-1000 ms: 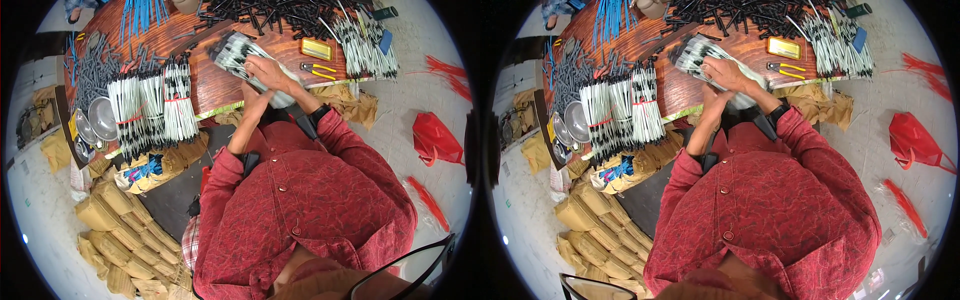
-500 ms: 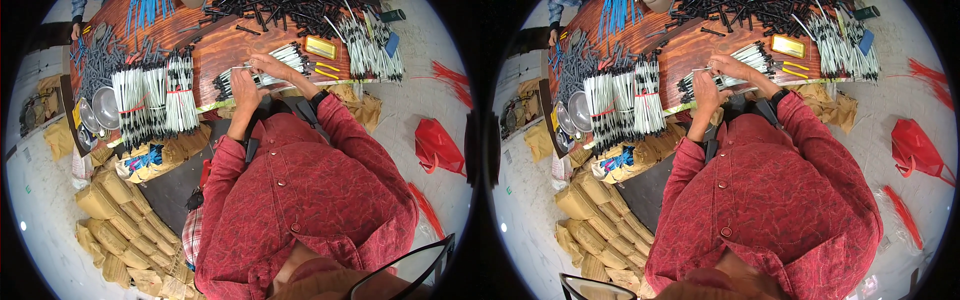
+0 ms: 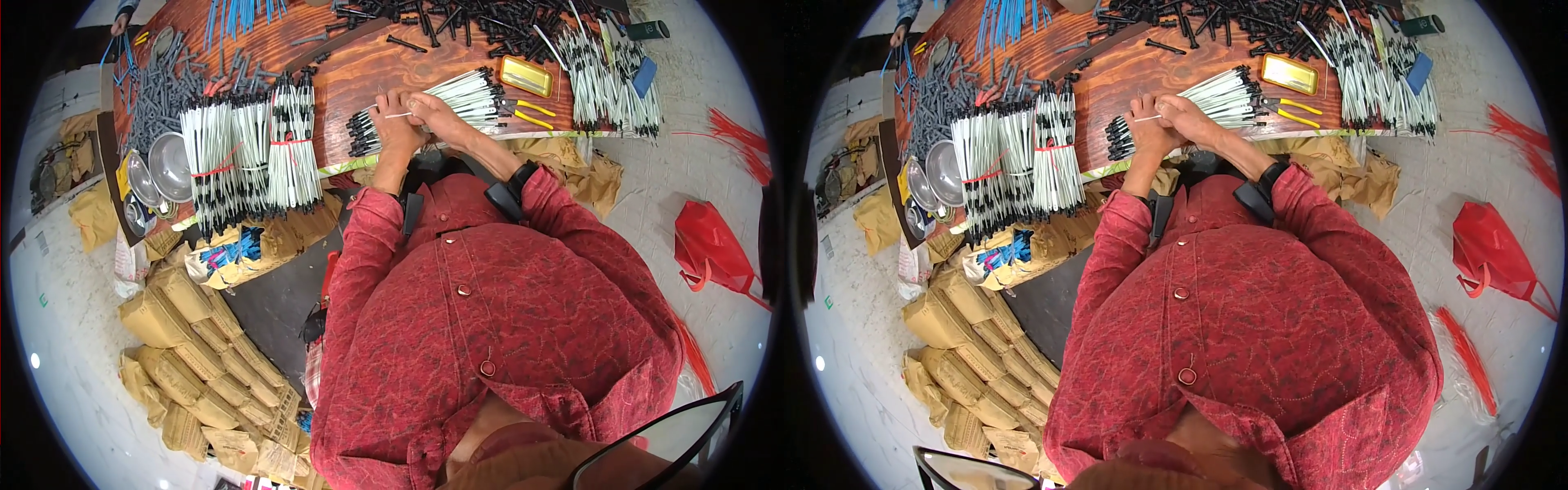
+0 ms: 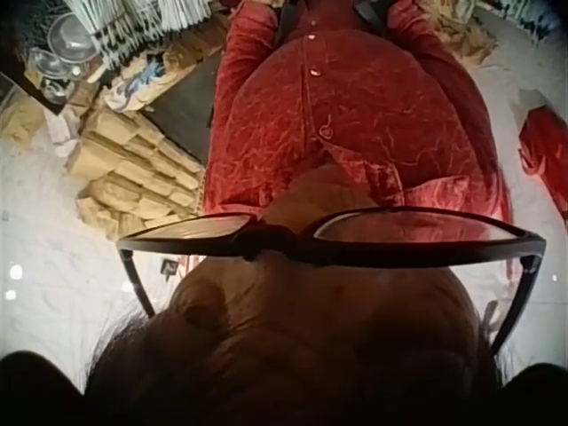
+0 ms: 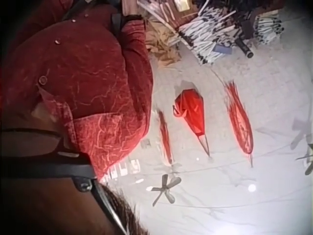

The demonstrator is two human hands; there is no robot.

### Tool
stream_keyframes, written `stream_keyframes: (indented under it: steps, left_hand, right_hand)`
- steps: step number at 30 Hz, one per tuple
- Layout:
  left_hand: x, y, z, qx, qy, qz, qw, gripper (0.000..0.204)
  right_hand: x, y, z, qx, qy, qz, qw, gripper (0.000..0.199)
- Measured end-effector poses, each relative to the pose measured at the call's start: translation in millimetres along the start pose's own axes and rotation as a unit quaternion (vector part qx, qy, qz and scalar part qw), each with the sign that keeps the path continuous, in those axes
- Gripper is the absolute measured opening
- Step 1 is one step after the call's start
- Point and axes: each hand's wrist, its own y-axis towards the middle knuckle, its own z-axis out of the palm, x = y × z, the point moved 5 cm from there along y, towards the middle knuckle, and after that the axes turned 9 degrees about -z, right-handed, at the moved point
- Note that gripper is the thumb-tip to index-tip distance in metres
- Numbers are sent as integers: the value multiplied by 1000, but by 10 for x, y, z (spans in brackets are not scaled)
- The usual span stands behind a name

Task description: The person uses pliers to trim the ends of white rods held in a black base, then gathers a bundle of these rods and secures them with a plastic tie. After tightening the tie by hand, the person trims the excess plastic with the pliers and places the finished bundle onto a stack.

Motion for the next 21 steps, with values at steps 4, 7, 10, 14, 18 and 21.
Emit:
stream_keyframes:
  steps: [4,7,10,14,18,21]
  left_hand:
    - [-161,3,-186,-18,109,20,994,98]
    - [-59,1,-161,-34,67,81,994,95]
    - [-32,93,-127,-14,42,103,994,93]
    - [-81,165,-168,54,20,86,995,89]
    - [-23,186,-235,53,-72,89,992,78]
    - [-44,132,-280,4,-208,119,971,67]
  right_hand:
    - [-189,149,-315,-32,101,40,994,21]
    - [-177,180,-258,-88,297,69,948,19]
    - [-158,210,-251,-80,271,61,957,18]
    - [-209,283,-345,-50,226,22,973,16]
    - [-6,238,-128,-67,78,-10,995,14]
    - [557,162,172,-48,-93,-76,992,14]
